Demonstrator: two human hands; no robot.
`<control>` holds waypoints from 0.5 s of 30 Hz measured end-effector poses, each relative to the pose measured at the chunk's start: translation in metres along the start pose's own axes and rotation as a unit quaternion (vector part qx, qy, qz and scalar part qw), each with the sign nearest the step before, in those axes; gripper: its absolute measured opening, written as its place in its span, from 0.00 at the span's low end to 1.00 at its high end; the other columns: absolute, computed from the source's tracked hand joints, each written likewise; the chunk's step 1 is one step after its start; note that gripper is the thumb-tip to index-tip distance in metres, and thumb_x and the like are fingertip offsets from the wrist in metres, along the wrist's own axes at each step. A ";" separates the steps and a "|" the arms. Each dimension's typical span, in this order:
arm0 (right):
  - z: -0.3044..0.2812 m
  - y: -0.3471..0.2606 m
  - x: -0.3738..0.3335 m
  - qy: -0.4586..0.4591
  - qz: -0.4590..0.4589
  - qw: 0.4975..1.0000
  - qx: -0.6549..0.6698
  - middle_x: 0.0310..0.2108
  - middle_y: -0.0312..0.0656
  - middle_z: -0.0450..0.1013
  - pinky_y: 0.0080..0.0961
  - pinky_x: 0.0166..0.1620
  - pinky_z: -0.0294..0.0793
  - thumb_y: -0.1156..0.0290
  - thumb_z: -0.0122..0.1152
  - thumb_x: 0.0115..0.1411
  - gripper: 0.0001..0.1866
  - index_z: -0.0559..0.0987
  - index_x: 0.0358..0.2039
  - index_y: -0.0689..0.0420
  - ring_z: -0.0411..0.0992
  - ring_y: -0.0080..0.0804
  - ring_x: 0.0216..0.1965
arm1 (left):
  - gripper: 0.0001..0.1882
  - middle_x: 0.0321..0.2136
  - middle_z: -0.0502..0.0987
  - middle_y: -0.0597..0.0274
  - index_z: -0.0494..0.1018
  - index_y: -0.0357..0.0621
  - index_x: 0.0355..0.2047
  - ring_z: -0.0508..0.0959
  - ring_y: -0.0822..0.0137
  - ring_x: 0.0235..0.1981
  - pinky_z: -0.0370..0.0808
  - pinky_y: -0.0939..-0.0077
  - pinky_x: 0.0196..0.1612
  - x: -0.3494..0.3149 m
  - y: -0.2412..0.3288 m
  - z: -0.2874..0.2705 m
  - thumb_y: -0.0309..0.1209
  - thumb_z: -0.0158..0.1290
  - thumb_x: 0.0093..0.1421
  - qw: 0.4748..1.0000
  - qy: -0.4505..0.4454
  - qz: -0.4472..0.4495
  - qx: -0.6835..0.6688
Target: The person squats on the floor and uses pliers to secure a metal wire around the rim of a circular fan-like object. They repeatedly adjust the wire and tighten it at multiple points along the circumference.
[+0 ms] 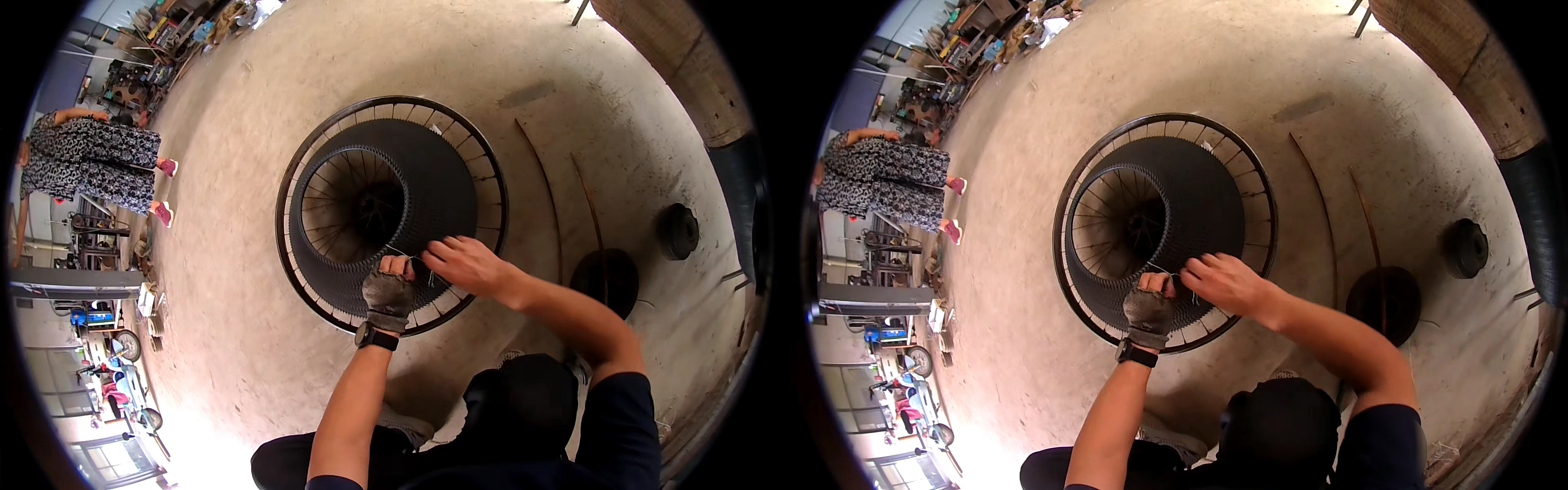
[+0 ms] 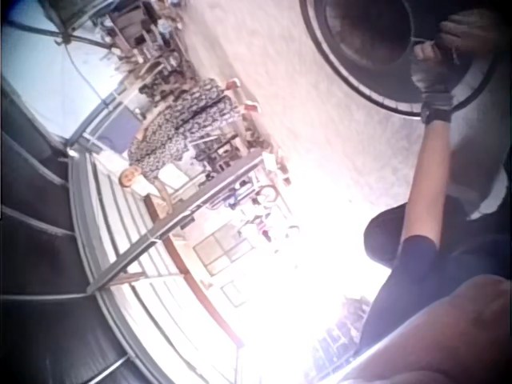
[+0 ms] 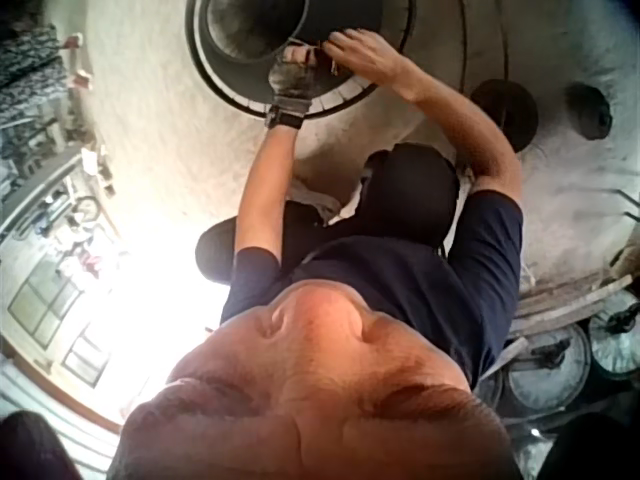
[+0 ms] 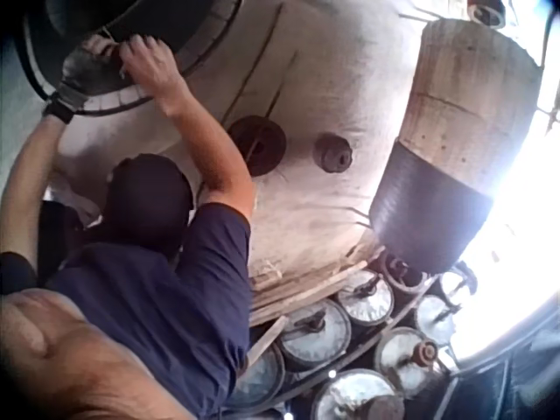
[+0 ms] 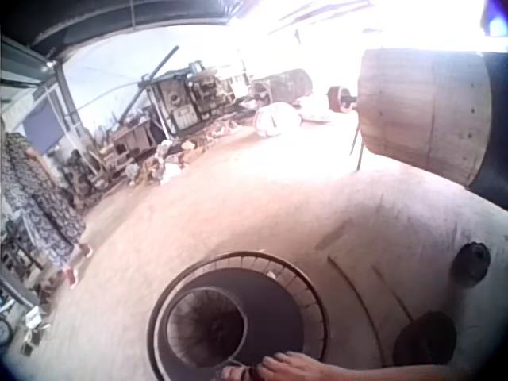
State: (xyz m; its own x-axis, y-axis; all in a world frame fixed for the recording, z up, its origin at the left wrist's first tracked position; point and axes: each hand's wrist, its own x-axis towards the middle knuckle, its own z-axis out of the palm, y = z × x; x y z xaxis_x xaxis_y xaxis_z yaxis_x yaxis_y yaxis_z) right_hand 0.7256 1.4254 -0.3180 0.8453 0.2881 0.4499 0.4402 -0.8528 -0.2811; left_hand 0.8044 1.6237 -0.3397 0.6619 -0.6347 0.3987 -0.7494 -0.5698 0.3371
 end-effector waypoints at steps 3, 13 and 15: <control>-0.023 -0.033 -0.066 0.034 0.139 0.989 0.048 0.34 0.41 0.72 0.32 0.36 0.75 0.75 0.58 0.51 0.15 0.76 0.41 0.57 0.74 0.38 0.35 | 0.07 0.31 0.76 0.60 0.74 0.49 0.35 0.78 0.54 0.30 0.76 0.60 0.31 0.004 0.001 -0.006 0.30 0.59 0.56 0.999 0.002 -0.021 -0.028; -0.070 -0.217 -0.347 -0.072 0.606 0.790 0.064 0.31 0.47 0.71 0.44 0.33 0.75 0.71 0.61 0.58 0.07 0.75 0.38 0.55 0.74 0.51 0.32 | 0.08 0.34 0.79 0.58 0.78 0.47 0.39 0.78 0.55 0.37 0.75 0.62 0.44 0.003 -0.016 -0.020 0.27 0.56 0.58 0.996 0.003 0.086 -0.031; -0.065 -0.236 -0.362 -0.054 0.696 0.715 0.047 0.31 0.48 0.71 0.45 0.36 0.74 0.67 0.63 0.59 0.09 0.74 0.37 0.55 0.74 0.52 0.35 | 0.10 0.38 0.78 0.53 0.75 0.42 0.44 0.77 0.53 0.41 0.72 0.61 0.49 0.010 -0.023 -0.032 0.29 0.53 0.63 0.996 0.028 0.083 0.014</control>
State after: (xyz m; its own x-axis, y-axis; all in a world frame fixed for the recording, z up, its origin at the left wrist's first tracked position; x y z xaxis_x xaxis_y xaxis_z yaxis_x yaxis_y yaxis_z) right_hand 0.2965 1.4939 -0.3595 0.5004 -0.7745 -0.3869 -0.8353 -0.3143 -0.4511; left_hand 0.8280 1.6472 -0.3168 0.5261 -0.6916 0.4950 -0.8476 -0.4742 0.2382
